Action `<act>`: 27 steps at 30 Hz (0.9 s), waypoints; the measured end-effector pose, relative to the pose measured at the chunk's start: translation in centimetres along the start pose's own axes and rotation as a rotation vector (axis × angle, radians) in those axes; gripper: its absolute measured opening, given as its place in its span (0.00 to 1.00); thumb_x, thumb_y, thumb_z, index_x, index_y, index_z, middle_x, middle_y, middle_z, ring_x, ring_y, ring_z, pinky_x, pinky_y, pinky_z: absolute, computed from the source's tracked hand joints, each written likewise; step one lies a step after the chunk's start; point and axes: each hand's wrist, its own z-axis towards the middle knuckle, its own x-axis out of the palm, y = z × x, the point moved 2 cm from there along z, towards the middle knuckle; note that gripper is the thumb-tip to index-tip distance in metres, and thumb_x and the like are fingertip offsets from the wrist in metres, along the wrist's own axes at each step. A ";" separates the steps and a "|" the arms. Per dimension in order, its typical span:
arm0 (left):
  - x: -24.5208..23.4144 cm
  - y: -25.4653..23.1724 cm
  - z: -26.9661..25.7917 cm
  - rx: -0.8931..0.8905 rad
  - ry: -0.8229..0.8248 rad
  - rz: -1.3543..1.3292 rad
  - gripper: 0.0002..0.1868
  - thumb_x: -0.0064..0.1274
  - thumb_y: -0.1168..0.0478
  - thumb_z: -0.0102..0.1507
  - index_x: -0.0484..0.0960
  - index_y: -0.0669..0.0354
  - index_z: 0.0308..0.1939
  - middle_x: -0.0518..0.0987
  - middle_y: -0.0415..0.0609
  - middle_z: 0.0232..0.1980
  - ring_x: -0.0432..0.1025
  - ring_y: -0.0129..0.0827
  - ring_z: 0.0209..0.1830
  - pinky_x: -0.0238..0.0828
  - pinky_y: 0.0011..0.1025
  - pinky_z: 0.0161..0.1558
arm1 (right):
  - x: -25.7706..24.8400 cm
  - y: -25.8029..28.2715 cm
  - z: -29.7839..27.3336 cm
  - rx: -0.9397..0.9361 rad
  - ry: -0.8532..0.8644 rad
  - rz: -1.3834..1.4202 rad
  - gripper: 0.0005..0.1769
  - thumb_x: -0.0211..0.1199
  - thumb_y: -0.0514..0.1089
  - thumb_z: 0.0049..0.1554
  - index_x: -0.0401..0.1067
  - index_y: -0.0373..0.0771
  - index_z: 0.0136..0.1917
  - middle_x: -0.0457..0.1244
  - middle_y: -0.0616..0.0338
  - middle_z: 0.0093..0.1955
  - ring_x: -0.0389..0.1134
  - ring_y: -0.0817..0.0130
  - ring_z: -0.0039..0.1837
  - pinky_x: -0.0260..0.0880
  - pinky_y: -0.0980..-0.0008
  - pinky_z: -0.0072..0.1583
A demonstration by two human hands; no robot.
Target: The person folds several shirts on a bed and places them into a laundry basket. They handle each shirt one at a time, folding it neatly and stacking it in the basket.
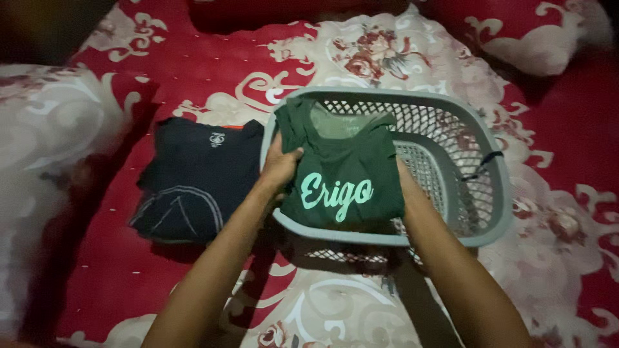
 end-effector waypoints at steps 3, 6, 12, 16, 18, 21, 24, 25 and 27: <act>-1.2 1.9 2.1 0.100 -0.024 0.212 0.43 0.48 0.74 0.57 0.58 0.59 0.77 0.76 0.57 0.68 0.76 0.42 0.62 0.76 0.35 0.59 | -1.1 0.4 1.7 -0.024 -0.120 -0.052 0.27 0.50 0.55 0.69 0.72 0.32 0.67 0.69 0.45 0.59 0.69 0.69 0.49 0.75 0.76 0.51; -0.7 4.4 2.9 0.215 -0.102 0.258 0.45 0.51 0.74 0.55 0.58 0.57 0.77 0.71 0.60 0.72 0.67 0.46 0.70 0.64 0.36 0.66 | -0.5 0.6 1.6 -0.044 -0.162 -0.192 0.25 0.56 0.52 0.68 0.71 0.34 0.70 0.69 0.47 0.61 0.69 0.70 0.50 0.74 0.76 0.51; -0.4 3.6 3.1 0.345 -0.203 0.626 0.50 0.56 0.69 0.65 0.39 0.54 0.82 0.59 0.72 0.76 0.58 0.62 0.75 0.55 0.43 0.71 | 2.1 0.1 -1.2 -0.145 -0.242 -0.588 0.37 0.56 0.29 0.58 0.54 0.44 0.78 0.66 0.42 0.61 0.73 0.56 0.56 0.80 0.64 0.53; 0.4 0.2 1.3 0.324 -0.151 0.632 0.54 0.46 0.73 0.58 0.35 0.48 0.83 0.59 0.66 0.78 0.64 0.58 0.72 0.64 0.42 0.67 | 2.7 0.4 -2.0 -0.204 -0.236 -0.639 0.41 0.55 0.28 0.57 0.49 0.43 0.80 0.69 0.38 0.63 0.74 0.54 0.55 0.78 0.63 0.51; 1.7 -1.0 0.2 0.402 -0.208 0.827 0.55 0.49 0.75 0.55 0.40 0.51 0.83 0.61 0.67 0.77 0.62 0.58 0.74 0.62 0.46 0.70 | 2.6 0.6 -2.2 -0.202 -0.282 -0.805 0.42 0.58 0.31 0.57 0.48 0.44 0.81 0.67 0.35 0.66 0.73 0.51 0.58 0.78 0.60 0.53; 4.0 -0.9 -1.8 0.604 -0.321 1.290 0.48 0.57 0.68 0.59 0.52 0.49 0.80 0.56 0.74 0.78 0.57 0.63 0.74 0.63 0.55 0.65 | 2.6 0.5 -2.1 -0.356 -0.385 -1.262 0.43 0.64 0.39 0.57 0.50 0.47 0.81 0.53 0.32 0.75 0.63 0.41 0.68 0.71 0.47 0.61; 5.6 1.0 -2.0 0.728 -0.221 1.374 0.43 0.57 0.56 0.63 0.56 0.53 0.80 0.55 0.67 0.81 0.52 0.61 0.81 0.56 0.62 0.74 | 2.7 -0.5 -1.9 -0.631 -0.347 -1.808 0.44 0.67 0.51 0.57 0.49 0.53 0.80 0.33 0.32 0.83 0.39 0.33 0.81 0.53 0.33 0.70; 5.7 1.9 -1.5 0.644 -0.205 1.399 0.42 0.54 0.51 0.64 0.55 0.54 0.80 0.52 0.70 0.80 0.49 0.64 0.81 0.51 0.63 0.74 | 2.8 -1.2 -1.4 -0.653 -0.236 -1.924 0.44 0.65 0.55 0.57 0.48 0.56 0.80 0.31 0.34 0.85 0.35 0.34 0.83 0.50 0.34 0.74; 5.4 3.6 -0.4 0.469 -0.168 1.443 0.44 0.49 0.41 0.66 0.53 0.56 0.79 0.47 0.78 0.79 0.43 0.68 0.80 0.40 0.65 0.74 | 2.7 -2.7 -0.1 -0.514 -0.042 -2.036 0.45 0.59 0.62 0.58 0.42 0.59 0.82 0.27 0.40 0.87 0.29 0.36 0.85 0.44 0.32 0.76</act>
